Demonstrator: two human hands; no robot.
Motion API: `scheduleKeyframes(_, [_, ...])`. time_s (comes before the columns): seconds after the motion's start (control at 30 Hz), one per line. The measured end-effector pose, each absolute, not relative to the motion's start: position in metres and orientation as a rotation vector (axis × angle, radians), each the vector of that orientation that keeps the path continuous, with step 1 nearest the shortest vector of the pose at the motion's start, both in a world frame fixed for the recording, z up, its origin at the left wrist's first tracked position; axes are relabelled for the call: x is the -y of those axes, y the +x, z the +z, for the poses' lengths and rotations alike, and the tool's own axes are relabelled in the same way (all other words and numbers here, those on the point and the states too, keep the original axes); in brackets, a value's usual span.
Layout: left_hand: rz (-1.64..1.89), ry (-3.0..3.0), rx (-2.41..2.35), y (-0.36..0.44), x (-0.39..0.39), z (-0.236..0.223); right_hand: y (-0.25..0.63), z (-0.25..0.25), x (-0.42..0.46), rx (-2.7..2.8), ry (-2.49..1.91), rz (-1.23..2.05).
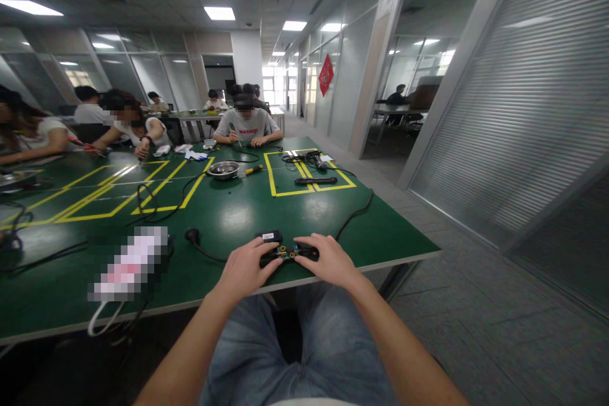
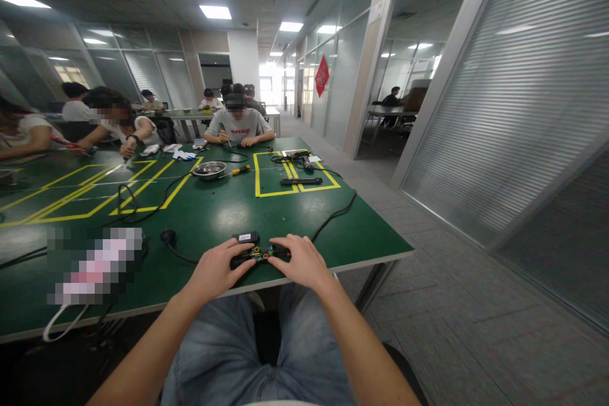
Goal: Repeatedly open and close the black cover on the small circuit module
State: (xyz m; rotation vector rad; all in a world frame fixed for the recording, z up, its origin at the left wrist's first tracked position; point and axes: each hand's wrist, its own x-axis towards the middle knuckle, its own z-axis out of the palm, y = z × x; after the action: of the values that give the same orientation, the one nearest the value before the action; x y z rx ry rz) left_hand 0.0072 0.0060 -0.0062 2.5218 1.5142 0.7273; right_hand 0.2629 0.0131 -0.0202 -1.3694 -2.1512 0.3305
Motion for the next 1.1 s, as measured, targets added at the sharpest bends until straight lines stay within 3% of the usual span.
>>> scheduleKeyframes(0.6, [0.766,2.447,-1.694,0.010,-0.010,-0.002,0.264,-0.027,-0.019,2.036,-1.363,0.293])
scheduleKeyframes(1.1, [0.932,2.392,-1.468,0.013,-0.043,-0.007,0.265,-0.025,-0.018,2.060,-1.391,0.192])
